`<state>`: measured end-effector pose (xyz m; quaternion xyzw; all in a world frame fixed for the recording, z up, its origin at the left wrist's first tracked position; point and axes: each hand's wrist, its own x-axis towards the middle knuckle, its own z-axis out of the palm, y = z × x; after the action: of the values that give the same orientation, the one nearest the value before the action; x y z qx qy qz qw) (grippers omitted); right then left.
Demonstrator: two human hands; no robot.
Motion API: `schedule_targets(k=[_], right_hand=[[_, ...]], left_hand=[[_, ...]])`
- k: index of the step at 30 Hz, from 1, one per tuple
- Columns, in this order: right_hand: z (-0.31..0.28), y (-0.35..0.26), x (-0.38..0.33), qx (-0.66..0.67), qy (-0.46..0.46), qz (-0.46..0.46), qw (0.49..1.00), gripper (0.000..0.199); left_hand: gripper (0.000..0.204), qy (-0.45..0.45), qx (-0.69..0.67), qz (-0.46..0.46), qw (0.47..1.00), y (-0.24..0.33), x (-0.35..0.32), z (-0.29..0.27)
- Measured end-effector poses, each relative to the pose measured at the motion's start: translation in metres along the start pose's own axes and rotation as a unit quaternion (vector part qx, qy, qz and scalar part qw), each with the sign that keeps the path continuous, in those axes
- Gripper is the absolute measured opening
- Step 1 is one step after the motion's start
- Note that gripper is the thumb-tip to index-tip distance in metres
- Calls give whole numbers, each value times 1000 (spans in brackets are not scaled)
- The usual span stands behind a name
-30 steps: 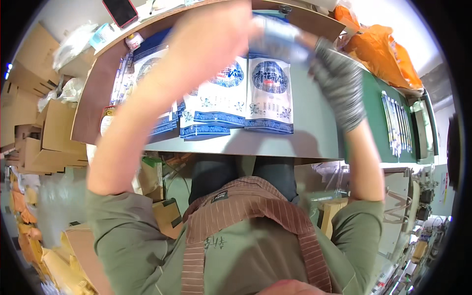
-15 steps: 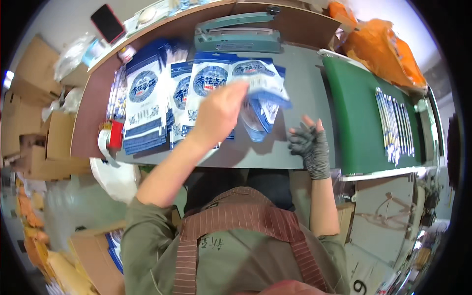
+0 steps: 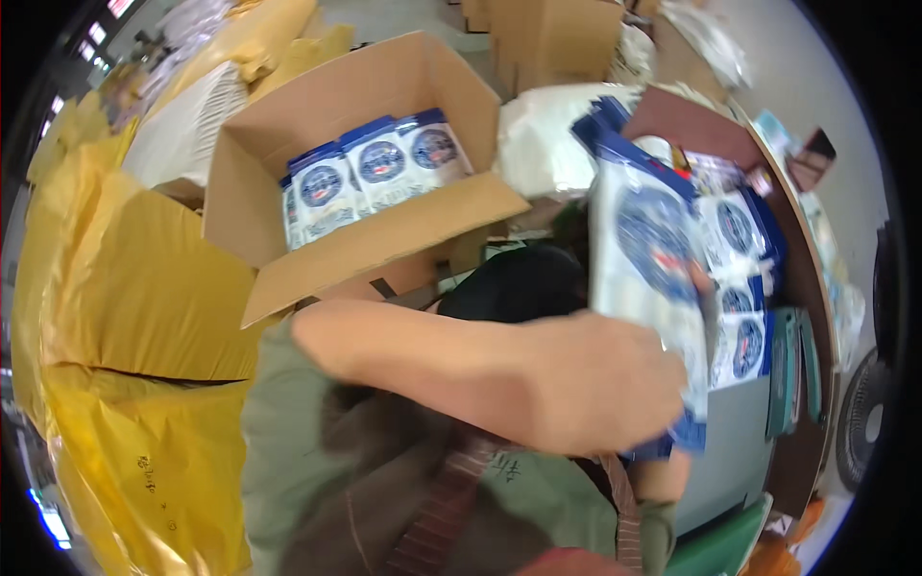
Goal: Packaging incense sticks into plastic bags and then placing the bags into a cardboard box.
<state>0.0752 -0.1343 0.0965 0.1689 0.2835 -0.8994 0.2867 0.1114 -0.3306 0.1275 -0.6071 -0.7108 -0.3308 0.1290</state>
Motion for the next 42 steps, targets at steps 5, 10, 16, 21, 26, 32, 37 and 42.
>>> schedule_targets(k=[5, 10, 16, 21, 26, 32, 37, 42], right_hand=[[96, 59, 220, -162, -211, 134, 955, 50], [119, 120, 385, -490, -28, -133, 861, 52], [-5, 12, 342, -464, 26, -434, 772, 20], [-128, 94, 399, 55, 134, 192, 971, 34], [-106, 157, 472, 116, 146, 226, 956, 73], [-60, 144, 505, 118, 185, 218, 951, 68], [-55, 142, 526, 100, 172, 178, 964, 64], [-46, 124, 518, 67, 207, 224, 950, 60]], left_hand=[[32, 18, 186, -248, 951, -43, -119, -105], [35, -49, 209, -484, 848, -153, -270, -130], [42, -159, 4, -703, 693, -210, -473, -74], [55, -131, 214, -734, 630, -207, -367, -138], [55, 354, 204, -858, 311, -28, -503, -313], [61, 358, -133, -852, 358, -79, -505, -225], [62, 406, -127, -851, 308, -71, -535, -253], [62, 469, -110, -836, 261, -166, -587, -321]])
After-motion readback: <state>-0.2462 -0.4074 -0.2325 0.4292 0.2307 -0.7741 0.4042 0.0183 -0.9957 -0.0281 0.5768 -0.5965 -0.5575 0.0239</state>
